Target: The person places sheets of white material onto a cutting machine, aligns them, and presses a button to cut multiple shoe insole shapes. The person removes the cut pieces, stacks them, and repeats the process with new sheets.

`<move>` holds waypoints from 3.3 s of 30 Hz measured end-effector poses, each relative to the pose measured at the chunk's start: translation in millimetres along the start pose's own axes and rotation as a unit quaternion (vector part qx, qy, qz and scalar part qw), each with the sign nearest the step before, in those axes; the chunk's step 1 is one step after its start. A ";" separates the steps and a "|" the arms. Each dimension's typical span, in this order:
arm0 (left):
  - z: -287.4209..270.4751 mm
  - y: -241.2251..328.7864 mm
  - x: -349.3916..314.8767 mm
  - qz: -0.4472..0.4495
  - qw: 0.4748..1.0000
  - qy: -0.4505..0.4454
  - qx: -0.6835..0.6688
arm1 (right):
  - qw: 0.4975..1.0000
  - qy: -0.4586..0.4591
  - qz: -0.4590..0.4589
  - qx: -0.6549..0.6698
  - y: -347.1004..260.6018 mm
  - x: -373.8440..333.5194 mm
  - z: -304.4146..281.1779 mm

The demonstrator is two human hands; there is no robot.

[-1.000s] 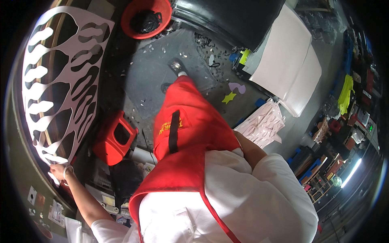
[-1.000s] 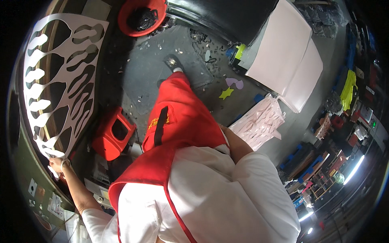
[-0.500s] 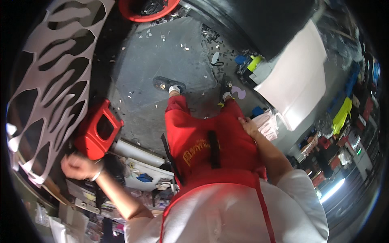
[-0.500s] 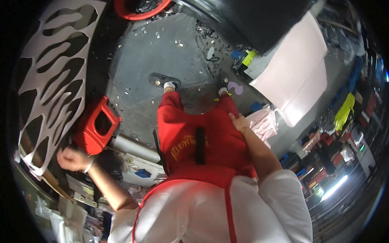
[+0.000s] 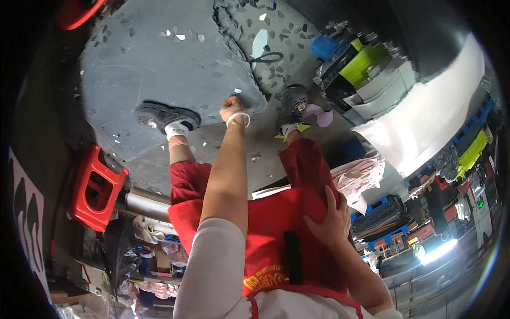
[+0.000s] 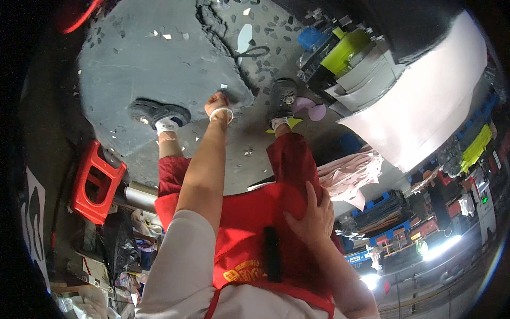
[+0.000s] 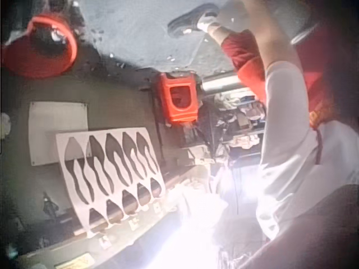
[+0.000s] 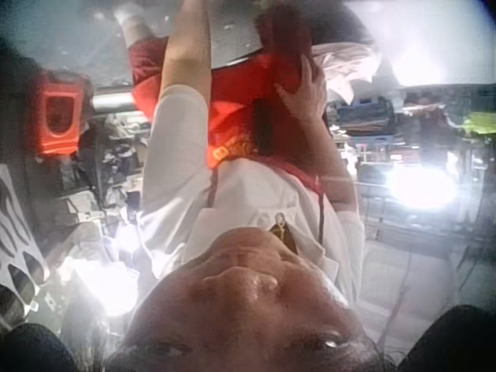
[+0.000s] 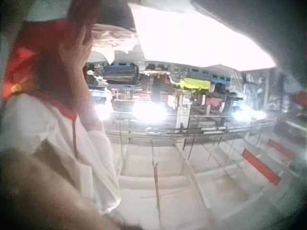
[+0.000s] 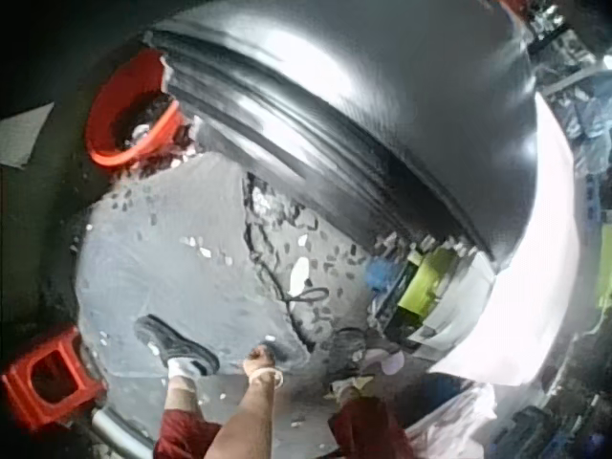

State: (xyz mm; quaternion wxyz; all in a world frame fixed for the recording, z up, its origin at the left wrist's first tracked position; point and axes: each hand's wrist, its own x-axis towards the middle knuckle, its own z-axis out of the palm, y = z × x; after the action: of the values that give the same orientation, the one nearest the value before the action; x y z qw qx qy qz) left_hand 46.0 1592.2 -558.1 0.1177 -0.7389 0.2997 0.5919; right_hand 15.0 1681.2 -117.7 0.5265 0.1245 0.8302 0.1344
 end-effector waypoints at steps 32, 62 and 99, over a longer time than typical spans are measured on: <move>-369.6 471.5 -368.2 0.205 0.663 -0.578 -0.428 | 0.708 0.192 -0.618 0.282 -339.8 -213.0 -187.9; -673.4 742.0 -341.0 0.475 0.782 0.402 0.015 | 0.450 0.329 -0.824 -0.100 -741.0 -390.3 -294.7; -603.4 677.6 -170.3 0.557 0.575 0.409 -0.439 | 0.467 0.427 -0.760 -0.148 -780.3 -344.7 -423.8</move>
State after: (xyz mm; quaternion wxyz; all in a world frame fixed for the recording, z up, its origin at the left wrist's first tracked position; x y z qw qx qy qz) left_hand 116.3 787.7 -110.6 -0.7086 -0.5516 0.3720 0.2350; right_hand -277.6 794.3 69.4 0.0113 -0.7083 0.6871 -0.1614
